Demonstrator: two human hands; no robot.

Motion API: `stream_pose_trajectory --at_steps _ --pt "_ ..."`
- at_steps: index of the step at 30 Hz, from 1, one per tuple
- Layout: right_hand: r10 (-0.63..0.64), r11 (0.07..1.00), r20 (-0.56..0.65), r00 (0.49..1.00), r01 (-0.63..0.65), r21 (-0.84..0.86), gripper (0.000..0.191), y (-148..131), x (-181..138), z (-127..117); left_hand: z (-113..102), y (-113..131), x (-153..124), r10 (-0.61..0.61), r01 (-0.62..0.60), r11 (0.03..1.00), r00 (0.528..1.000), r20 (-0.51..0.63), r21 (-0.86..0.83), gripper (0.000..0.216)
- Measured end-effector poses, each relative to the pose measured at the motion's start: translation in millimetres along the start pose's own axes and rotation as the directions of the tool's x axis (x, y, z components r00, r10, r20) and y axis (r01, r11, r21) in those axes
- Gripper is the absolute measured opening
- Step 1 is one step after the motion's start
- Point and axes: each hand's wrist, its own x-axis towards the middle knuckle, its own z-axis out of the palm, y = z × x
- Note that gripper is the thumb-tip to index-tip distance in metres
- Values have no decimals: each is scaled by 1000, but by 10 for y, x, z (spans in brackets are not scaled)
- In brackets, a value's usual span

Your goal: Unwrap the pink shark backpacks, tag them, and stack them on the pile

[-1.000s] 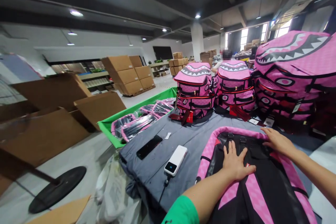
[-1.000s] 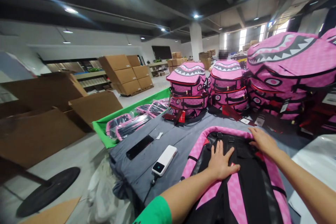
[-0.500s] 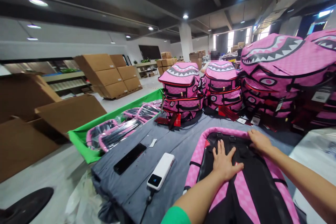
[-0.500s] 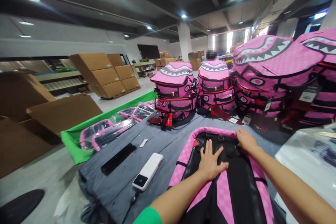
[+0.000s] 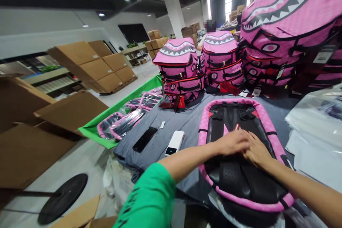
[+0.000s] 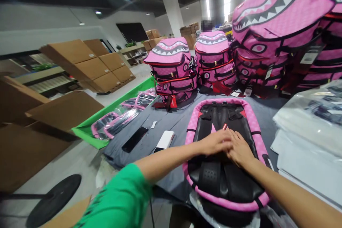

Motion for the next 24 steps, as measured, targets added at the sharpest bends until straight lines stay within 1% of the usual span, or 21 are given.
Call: stream_pose_trajectory --at_steps 1,2,3,4,6,7,9,11,12,13,14,15,16,17,18,19,20,21,23,24 --pt "4 1000 -5 1000 -4 11 53 7 -1 34 21 99 -113 135 -136 991 986 100 8 24" --pt "13 1000 -14 1000 -13 19 54 3 -4 63 69 178 -211 228 -238 971 960 165 39 28" --pt "29 999 -25 999 -28 24 54 -9 -8 86 144 231 -287 291 -315 944 934 207 95 34" --pt "46 999 -38 998 -45 29 54 -27 -10 103 240 253 -339 318 -359 918 921 226 169 37" --pt "78 996 -64 995 -76 42 53 -58 -5 117 473 214 -376 309 -361 880 928 206 307 34" --pt "93 995 -79 993 -89 50 52 -65 2 112 595 168 -373 304 -352 870 934 188 345 31" --pt "119 991 -122 985 -110 74 51 -61 20 63 811 68 -352 294 -330 868 944 151 370 29" --pt "130 988 -179 975 -112 108 51 -59 31 -60 945 1 -343 283 -299 872 954 100 387 30" --pt "129 987 -212 969 -104 124 50 -73 28 -151 968 -18 -344 269 -271 870 961 66 411 30" --pt "100 988 -249 963 -66 143 48 -104 18 -258 960 -32 -346 247 -233 865 969 27 443 31" --pt "13 986 -275 961 34 165 44 -155 -1 -373 922 -46 -348 227 -202 854 974 6 480 33" --pt "-140 963 -278 950 196 185 39 -223 -28 -486 858 -65 -348 215 -188 837 977 7 514 35" --pt "-338 897 -249 908 391 206 33 -304 -59 -588 776 -93 -348 218 -202 818 975 35 539 37" --pt "-534 788 -192 824 567 242 27 -390 -93 -668 687 -132 -348 243 -252 795 966 90 551 37" --pt "-678 672 -124 724 680 295 22 -471 -127 -718 603 -180 -350 280 -312 770 949 145 556 37" --pt "-755 597 -55 653 720 353 19 -539 -159 -734 536 -234 -357 315 -355 748 934 171 560 38" --pt "-772 583 1 635 708 399 16 -586 -191 -716 495 -291 -369 331 -355 740 932 150 572 41" --pt "-756 601 29 655 674 429 13 -610 -223 -664 483 -345 -386 322 -307 749 943 83 588 45" --pt "-710 622 0 704 627 469 14 -591 -286 -489 536 -431 -428 229 -115 800 966 -123 588 62" --pt "-694 616 -43 718 624 480 18 -559 -317 -384 582 -460 -446 163 -12 831 961 -222 556 72"
